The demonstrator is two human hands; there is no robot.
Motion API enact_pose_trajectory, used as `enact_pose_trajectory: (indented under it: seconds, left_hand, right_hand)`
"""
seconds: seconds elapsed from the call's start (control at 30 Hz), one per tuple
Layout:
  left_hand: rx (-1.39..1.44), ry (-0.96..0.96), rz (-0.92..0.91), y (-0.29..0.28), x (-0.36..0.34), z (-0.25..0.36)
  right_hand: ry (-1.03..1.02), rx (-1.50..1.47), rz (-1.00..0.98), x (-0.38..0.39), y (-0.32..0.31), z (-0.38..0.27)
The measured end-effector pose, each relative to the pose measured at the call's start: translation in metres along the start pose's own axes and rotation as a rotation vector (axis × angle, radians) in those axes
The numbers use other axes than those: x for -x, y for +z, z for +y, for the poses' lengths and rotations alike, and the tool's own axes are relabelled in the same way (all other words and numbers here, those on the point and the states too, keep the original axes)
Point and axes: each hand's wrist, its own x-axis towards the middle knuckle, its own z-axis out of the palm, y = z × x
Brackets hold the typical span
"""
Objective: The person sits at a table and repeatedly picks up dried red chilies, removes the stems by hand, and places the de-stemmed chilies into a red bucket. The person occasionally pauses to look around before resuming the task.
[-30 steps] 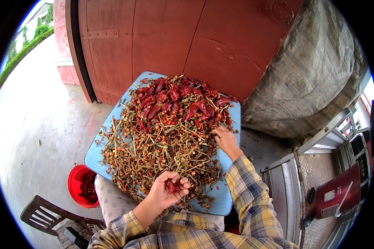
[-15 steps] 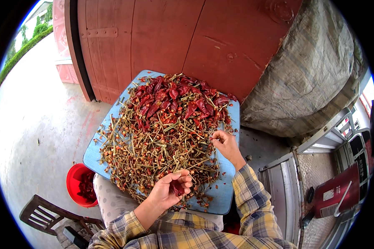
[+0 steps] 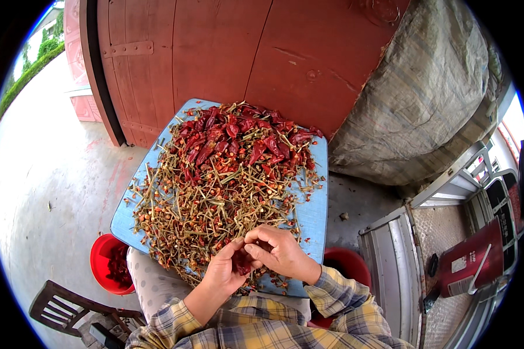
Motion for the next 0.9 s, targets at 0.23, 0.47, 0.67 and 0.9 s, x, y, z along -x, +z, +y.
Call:
enact_pose_trajectory:
  seconds: [0.23, 0.47, 0.67, 0.9]
  left_hand:
    - [-0.035, -0.023, 0.064, 0.000, 0.004, 0.003]
    - [0.054, -0.087, -0.154, -0.003, 0.000, 0.001]
    - [0.026, -0.107, -0.177, -0.001, 0.005, 0.003]
    - [0.018, -0.117, -0.179, -0.002, 0.004, 0.001]
  right_hand:
    - [0.238, 0.467, 0.370, -0.014, -0.076, 0.131]
    - [0.356, 0.687, 0.412, -0.016, -0.100, 0.199]
    - [0.454, 0.638, 0.300, -0.019, -0.100, 0.197]
    - [0.251, 0.779, 0.368, -0.008, -0.091, 0.203]
